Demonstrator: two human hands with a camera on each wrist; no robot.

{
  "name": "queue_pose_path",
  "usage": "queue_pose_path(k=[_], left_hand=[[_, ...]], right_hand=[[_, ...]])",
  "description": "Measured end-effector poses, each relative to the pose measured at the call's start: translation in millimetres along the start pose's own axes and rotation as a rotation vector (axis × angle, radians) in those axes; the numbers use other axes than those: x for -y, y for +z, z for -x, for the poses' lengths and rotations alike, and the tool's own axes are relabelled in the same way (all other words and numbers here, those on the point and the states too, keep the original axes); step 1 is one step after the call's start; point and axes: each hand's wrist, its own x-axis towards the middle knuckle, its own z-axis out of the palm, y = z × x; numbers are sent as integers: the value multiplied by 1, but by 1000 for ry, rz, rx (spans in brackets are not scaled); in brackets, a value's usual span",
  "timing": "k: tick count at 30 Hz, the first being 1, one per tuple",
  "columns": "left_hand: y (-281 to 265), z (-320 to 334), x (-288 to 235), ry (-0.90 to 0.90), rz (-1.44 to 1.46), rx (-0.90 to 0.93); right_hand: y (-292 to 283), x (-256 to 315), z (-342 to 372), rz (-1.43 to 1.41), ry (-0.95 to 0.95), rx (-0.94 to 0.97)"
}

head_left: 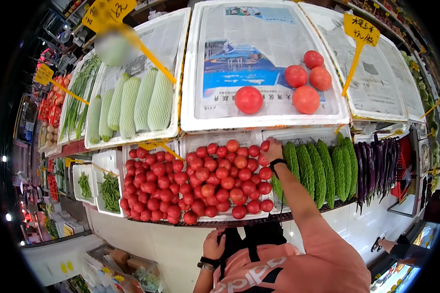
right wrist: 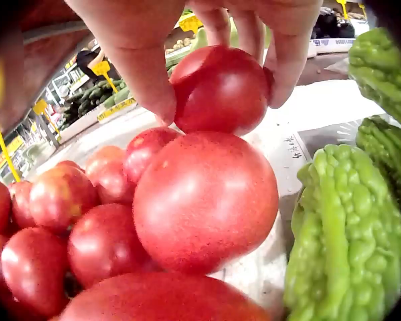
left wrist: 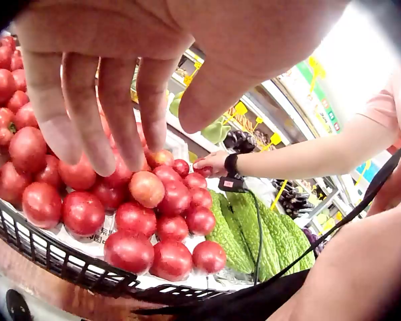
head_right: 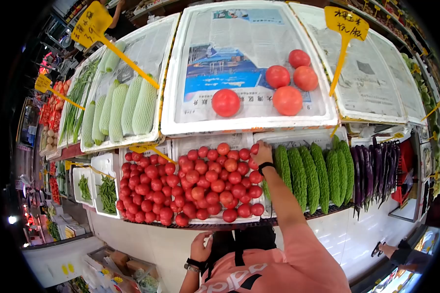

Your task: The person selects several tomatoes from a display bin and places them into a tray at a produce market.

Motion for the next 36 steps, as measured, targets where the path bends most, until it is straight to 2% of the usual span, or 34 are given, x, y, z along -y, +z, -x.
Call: queue_pose_path(k=[1, 2, 6, 9, 19, 22, 26, 28, 29, 31, 33, 36], left_hand=[[-4, 2, -8, 9, -2, 6], [-8, 5, -20, -49, 26, 7], [-9, 14, -26, -66, 58, -21], [-6, 17, -28, -65, 62, -18], [-3, 16, -41, -35, 50, -6], [-2, 16, -43, -14, 35, 8], [2, 19, -40, 12, 29, 13], [3, 18, -41, 22, 29, 17], [3, 17, -41, 31, 24, 13], [2, 17, -39, 38, 13, 4], [1, 16, -37, 20, 32, 9], [0, 16, -34, 52, 21, 11]], right_hand=[[17, -12, -8, 38, -14, -11], [15, -8, -10, 41, -7, -34], [21, -9, -14, 73, -1, -71], [23, -9, -15, 79, 30, -18], [11, -15, -17, -82, -35, 50], [7, -17, -18, -73, -43, 124], [-3, -20, -7, -50, -149, -1], [-21, -22, 0, -75, -186, -78], [-47, -17, 17, -177, -230, -153], [-90, -20, 47, -414, -222, -164], [-149, -2, 93, -477, -159, -321], [-228, -32, 149, -240, -110, -419]])
